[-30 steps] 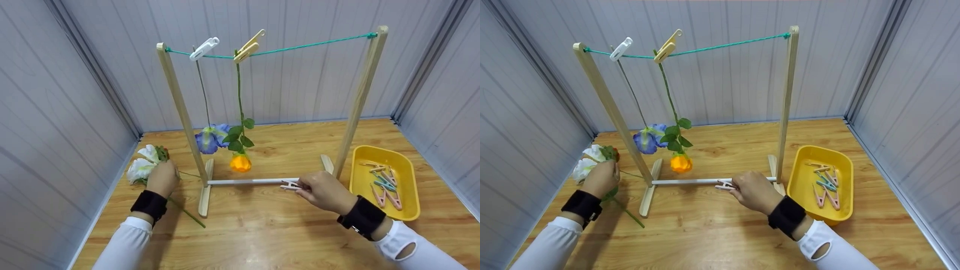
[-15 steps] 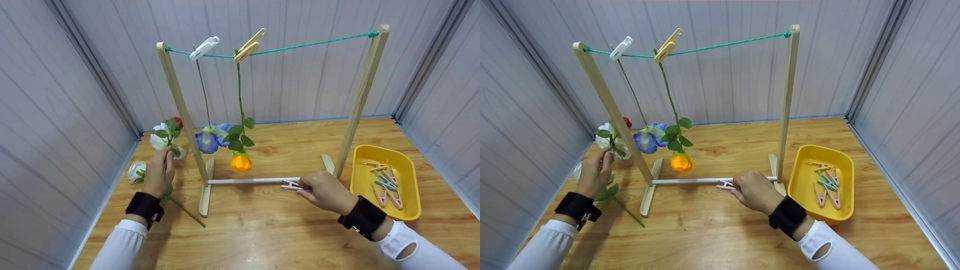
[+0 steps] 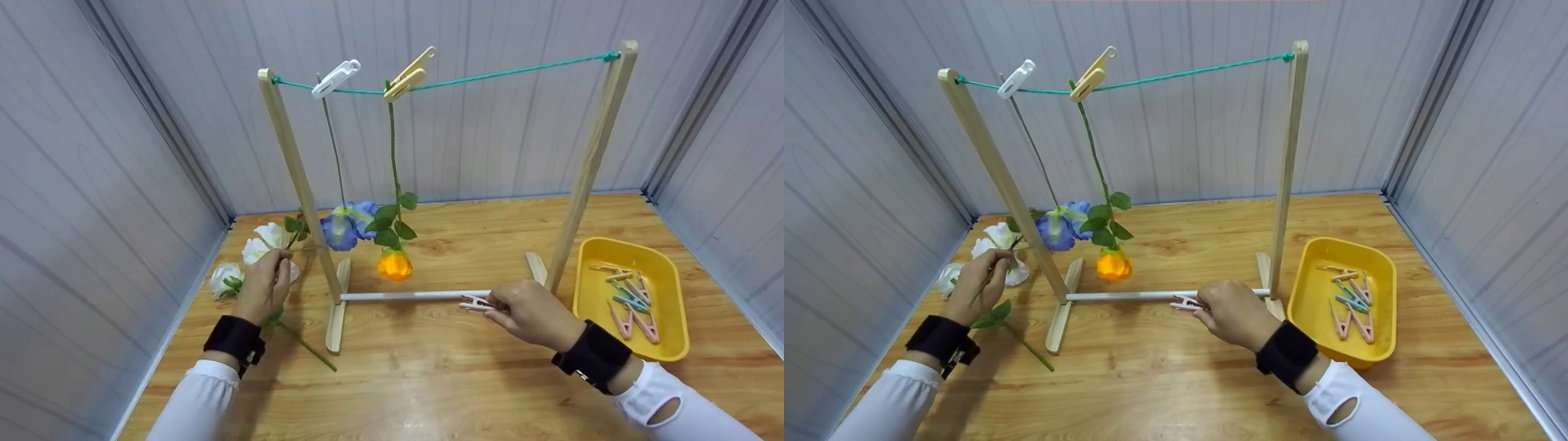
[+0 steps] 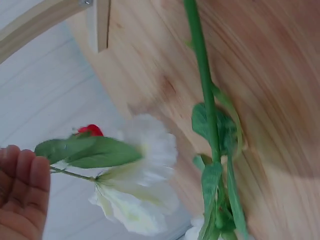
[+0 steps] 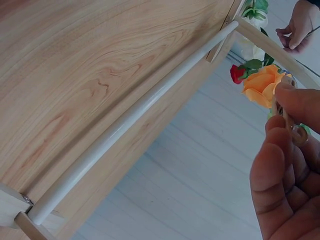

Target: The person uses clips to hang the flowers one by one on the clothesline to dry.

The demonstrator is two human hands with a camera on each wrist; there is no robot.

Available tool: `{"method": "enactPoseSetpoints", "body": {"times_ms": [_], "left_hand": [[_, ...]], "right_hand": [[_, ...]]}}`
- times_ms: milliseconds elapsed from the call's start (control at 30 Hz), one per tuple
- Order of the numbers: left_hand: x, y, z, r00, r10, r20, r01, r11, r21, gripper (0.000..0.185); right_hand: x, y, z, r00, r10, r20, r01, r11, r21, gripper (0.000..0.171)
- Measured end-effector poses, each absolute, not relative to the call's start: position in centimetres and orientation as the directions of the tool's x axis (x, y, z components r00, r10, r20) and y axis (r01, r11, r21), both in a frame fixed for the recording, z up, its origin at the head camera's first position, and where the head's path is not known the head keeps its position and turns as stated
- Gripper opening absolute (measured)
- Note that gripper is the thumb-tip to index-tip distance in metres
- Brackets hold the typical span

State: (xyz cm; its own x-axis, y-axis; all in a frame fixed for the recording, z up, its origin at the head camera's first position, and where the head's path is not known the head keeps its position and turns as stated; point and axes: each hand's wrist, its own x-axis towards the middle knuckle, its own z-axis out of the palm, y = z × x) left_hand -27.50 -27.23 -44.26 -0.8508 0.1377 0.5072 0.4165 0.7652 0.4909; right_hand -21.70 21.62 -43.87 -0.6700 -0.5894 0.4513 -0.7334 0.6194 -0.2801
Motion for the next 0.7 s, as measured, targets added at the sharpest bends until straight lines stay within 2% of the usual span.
{"method": "enactPoseSetpoints", "body": {"times_ms": [167,433,700], "left_hand": [[-27.55,-27.49,-44.77,-0.770,0.197,0.606,0.523,0.739,0.424,0.022],[-27.91,-27.73,-44.55,-0.686,0.132,0.715,0.571,0.708,0.417,0.021],[-27.79,-27.40,-43.95,-0.674,0.153,0.723,0.571,0.728,0.379,0.024]], "right_hand": [[-21.74,21.61,-43.96,-0.666,-0.588,0.459,-0.737,0.615,-0.281,0.016],[-21.71,21.67,-43.92,-0.655,-0.589,0.473,-0.743,0.613,-0.267,0.017],[-21.67,21.62,-43.86,-0.656,-0.588,0.472,-0.743,0.612,-0.271,0.016]]}}
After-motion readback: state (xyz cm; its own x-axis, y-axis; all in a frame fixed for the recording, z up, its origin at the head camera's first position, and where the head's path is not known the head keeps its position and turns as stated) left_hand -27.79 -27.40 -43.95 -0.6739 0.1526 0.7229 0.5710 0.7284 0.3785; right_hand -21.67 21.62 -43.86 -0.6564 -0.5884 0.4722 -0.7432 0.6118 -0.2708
